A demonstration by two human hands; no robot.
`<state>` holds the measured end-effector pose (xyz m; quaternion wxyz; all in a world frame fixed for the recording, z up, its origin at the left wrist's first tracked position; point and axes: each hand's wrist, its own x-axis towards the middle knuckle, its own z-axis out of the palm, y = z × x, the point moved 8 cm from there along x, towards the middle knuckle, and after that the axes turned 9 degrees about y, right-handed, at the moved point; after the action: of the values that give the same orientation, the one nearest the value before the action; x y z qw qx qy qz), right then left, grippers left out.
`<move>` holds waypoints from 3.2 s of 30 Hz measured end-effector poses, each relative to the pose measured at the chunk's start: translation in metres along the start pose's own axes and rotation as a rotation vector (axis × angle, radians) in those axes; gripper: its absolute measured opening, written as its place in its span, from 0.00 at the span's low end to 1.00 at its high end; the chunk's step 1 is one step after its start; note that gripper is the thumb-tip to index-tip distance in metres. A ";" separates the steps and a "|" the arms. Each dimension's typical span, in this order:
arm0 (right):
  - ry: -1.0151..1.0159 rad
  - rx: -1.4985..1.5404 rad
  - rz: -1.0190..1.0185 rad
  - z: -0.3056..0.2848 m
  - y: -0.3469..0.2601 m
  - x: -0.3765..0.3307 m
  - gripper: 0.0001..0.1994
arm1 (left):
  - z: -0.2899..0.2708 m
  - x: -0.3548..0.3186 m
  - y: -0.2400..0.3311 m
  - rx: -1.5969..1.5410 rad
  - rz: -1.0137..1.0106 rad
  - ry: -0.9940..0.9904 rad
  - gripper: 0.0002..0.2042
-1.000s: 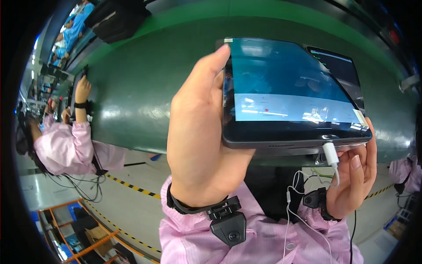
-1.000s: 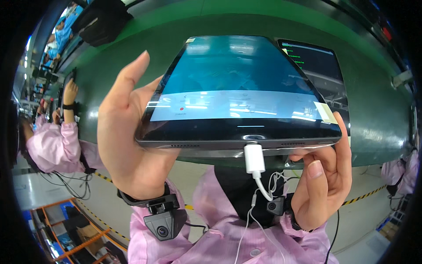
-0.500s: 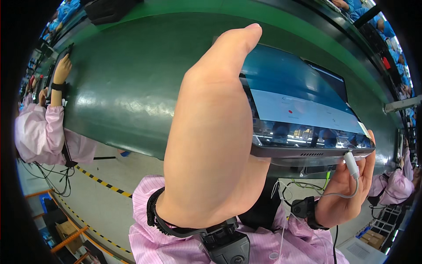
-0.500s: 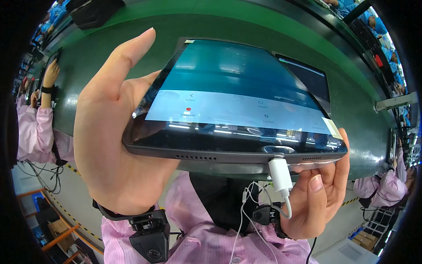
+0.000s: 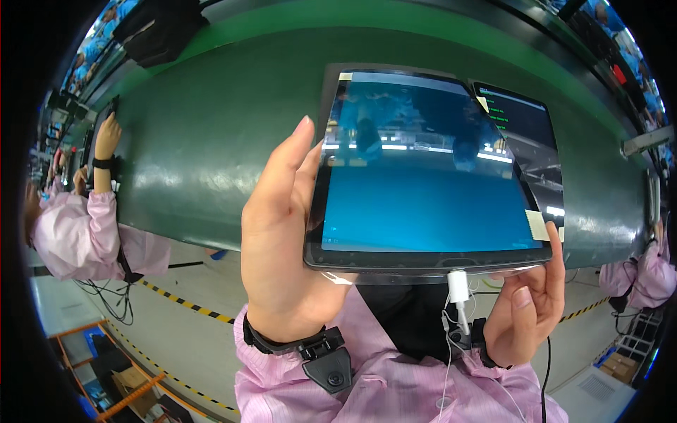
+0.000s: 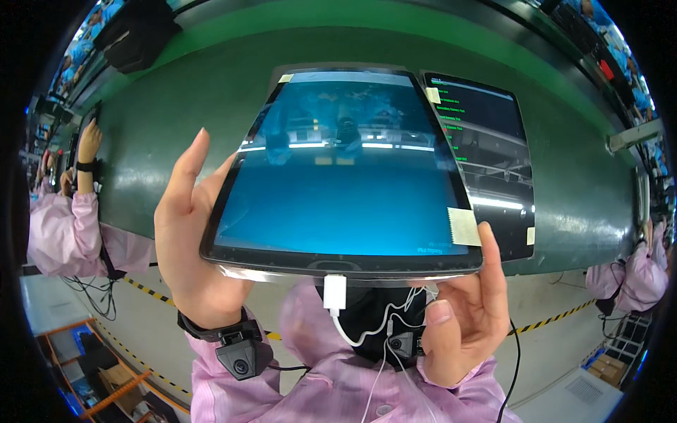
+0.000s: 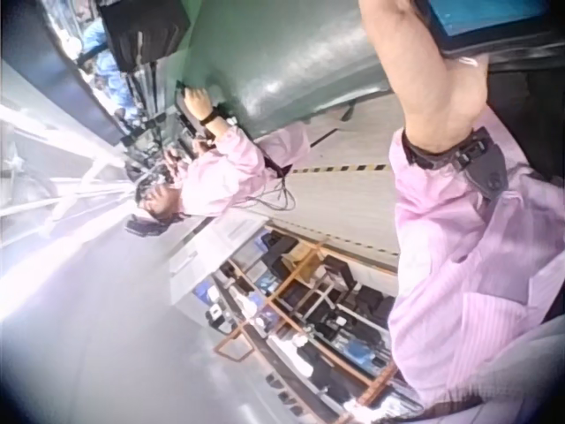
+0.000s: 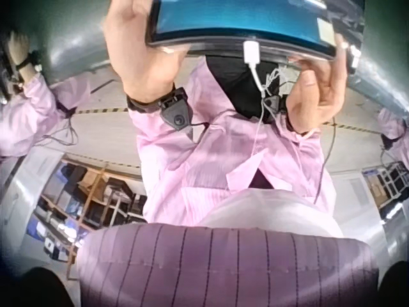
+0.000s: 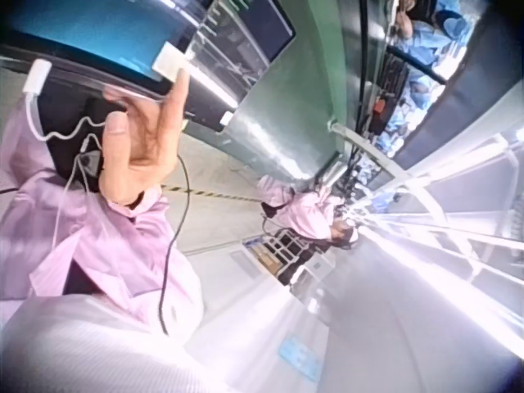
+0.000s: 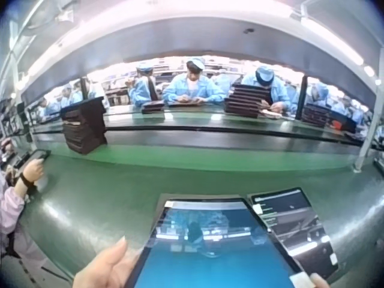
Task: Connecting audio cables and monitoring test software interfaces on tablet devices on a manufacturing line.
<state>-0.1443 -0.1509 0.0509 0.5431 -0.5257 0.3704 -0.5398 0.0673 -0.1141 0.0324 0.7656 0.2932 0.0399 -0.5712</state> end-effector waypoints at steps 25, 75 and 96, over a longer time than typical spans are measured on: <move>-0.100 0.098 0.285 -0.020 0.060 -0.027 0.30 | -0.052 0.000 -0.028 0.237 0.042 0.007 0.36; -0.214 0.235 0.361 -0.011 0.089 -0.048 0.34 | -0.068 -0.004 -0.015 0.672 0.427 0.076 0.41; -0.213 -0.164 0.052 -0.014 0.078 -0.049 0.30 | -0.082 0.006 -0.011 0.511 0.354 0.196 0.25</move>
<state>-0.1492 -0.1157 -0.0357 0.5487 -0.6128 0.3669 -0.4344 0.0823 -0.0810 -0.0419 0.7471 0.5319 -0.0831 -0.3899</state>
